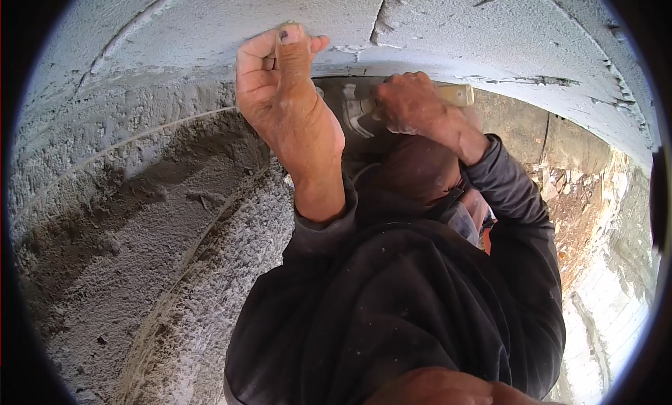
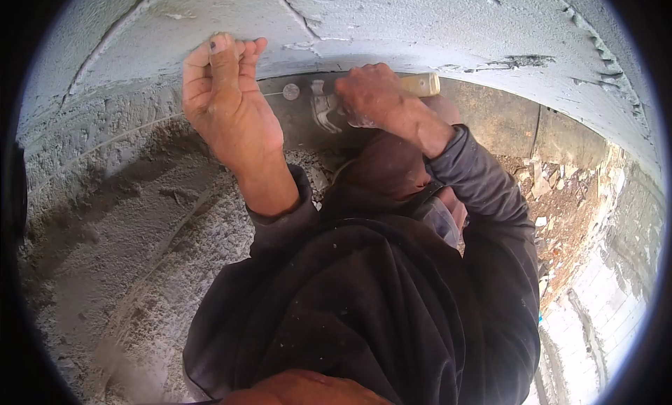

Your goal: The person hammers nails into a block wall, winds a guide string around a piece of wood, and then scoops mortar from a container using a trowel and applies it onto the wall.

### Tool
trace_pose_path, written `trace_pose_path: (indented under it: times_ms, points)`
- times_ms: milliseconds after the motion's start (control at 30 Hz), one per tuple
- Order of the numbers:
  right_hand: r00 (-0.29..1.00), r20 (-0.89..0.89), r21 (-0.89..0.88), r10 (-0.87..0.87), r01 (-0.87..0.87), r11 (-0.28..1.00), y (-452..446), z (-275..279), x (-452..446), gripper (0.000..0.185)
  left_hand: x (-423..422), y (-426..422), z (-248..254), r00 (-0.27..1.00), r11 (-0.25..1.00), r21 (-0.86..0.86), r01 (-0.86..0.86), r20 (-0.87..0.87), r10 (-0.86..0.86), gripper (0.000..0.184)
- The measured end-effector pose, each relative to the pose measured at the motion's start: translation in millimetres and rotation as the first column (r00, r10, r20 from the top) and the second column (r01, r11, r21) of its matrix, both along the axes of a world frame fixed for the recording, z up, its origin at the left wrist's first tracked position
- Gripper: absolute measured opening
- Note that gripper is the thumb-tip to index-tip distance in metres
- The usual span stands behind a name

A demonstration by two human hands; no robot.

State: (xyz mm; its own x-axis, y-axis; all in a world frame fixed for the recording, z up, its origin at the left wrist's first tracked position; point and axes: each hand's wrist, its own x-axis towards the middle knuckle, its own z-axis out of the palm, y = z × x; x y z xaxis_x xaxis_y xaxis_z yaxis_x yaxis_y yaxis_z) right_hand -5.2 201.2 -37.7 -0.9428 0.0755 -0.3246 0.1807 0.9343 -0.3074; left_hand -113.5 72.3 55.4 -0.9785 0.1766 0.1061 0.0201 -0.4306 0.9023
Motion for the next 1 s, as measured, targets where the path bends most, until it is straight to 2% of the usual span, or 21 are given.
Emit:
trace_pose_path:
  times_ms: [67, 100, 167, 300, 400, 467, 600, 667, 700, 800, 900, 967, 1000]
  points:
    - [0.987, 0.142, -0.092, 0.080, -0.067, 0.993, 5, 22, -6, 0.023, 0, 0, -1, 1.000, 1.000, 0.017, 0.007, 0.000, -0.007, 0.008]
    - [0.986, 0.145, -0.092, 0.078, -0.065, 0.994, 2, 21, -7, 0.023, 0, 0, -2, 1.000, 1.000, 0.017, 0.009, 0.003, -0.009, 0.008]
    - [0.980, 0.188, 0.005, -0.070, 0.070, 0.998, -3, 18, -10, 0.023, 0, 0, -2, 1.000, 1.000, 0.011, 0.013, -0.015, -0.013, 0.009]
    - [0.996, 0.083, -0.079, 0.024, -0.018, 0.997, 0, 17, -3, 0.021, -1, -1, -2, 1.000, 1.000, -0.003, 0.014, -0.011, -0.014, 0.009]
    - [0.985, 0.172, 0.010, -0.004, 0.002, 1.000, -3, 22, -6, 0.021, -1, 0, -2, 1.000, 0.999, 0.023, 0.024, -0.016, -0.024, 0.009]
    - [0.997, 0.080, 0.073, -0.003, -0.003, 0.997, -4, 6, -1, 0.020, 0, 1, -1, 1.000, 1.000, 0.000, 0.000, -0.010, 0.000, 0.009]
    - [0.983, 0.183, -0.014, 0.017, -0.014, 1.000, -1, 20, -4, 0.017, 0, 0, -2, 1.000, 1.000, 0.006, 0.014, -0.013, -0.014, 0.010]
    - [0.999, 0.047, 0.066, -0.024, 0.021, 0.998, -5, 9, 2, 0.015, 0, 0, -2, 1.000, 1.000, 0.022, 0.016, -0.015, -0.015, 0.010]
    - [0.999, 0.042, 0.069, -0.023, 0.020, 0.997, -2, 8, 0, 0.015, -1, 0, -2, 1.000, 1.000, 0.025, 0.014, -0.020, -0.013, 0.010]
    - [0.989, 0.142, -0.020, 0.047, -0.044, 0.999, -1, 7, -2, 0.022, -1, -1, -2, 1.000, 1.000, 0.011, 0.024, -0.017, -0.024, 0.011]
    - [0.984, 0.170, 0.004, -0.055, 0.055, 0.998, -6, 7, 1, 0.024, 0, -1, -2, 0.999, 1.000, 0.018, 0.024, -0.025, -0.024, 0.011]
    - [0.999, 0.032, 0.023, -0.007, 0.006, 1.000, -8, -9, 9, 0.027, 0, -1, 0, 1.000, 1.000, 0.013, 0.026, -0.008, -0.026, 0.012]
    - [0.999, 0.033, 0.019, -0.007, 0.007, 1.000, -8, -5, 7, 0.027, 1, -2, 1, 1.000, 1.000, 0.009, 0.026, -0.007, -0.026, 0.012]
